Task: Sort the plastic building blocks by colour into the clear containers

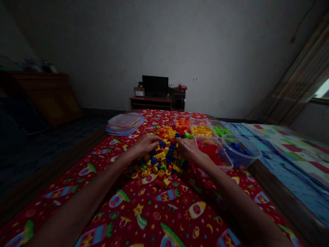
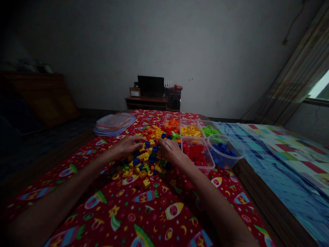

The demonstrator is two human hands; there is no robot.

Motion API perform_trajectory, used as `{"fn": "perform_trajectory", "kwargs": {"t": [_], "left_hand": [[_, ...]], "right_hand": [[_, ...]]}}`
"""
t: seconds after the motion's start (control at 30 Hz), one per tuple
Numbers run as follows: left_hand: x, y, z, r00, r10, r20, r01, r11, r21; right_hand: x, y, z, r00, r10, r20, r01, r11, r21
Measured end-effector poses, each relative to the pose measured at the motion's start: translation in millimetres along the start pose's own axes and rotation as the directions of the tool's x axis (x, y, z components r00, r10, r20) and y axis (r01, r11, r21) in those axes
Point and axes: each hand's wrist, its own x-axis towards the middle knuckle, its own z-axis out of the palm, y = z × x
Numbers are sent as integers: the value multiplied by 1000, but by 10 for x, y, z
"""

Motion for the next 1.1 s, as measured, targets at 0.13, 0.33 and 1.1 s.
{"fn": "perform_trajectory", "kwargs": {"t": [0.13,0.33,1.1], "left_hand": [[-5,-18,45,998,-14,65,15,1000,-7],[-11,-40,66,992,-24,124,24,1000,-5],[9,24,10,992,-86,88,121,831,-543]], "right_hand": [[-18,60,18,999,-29,-31,30,998,52],[-25,111,-24,997,-59,-42,63,994,86],[-26,-67,-96,989,55,-141,-27,981,190]]}}
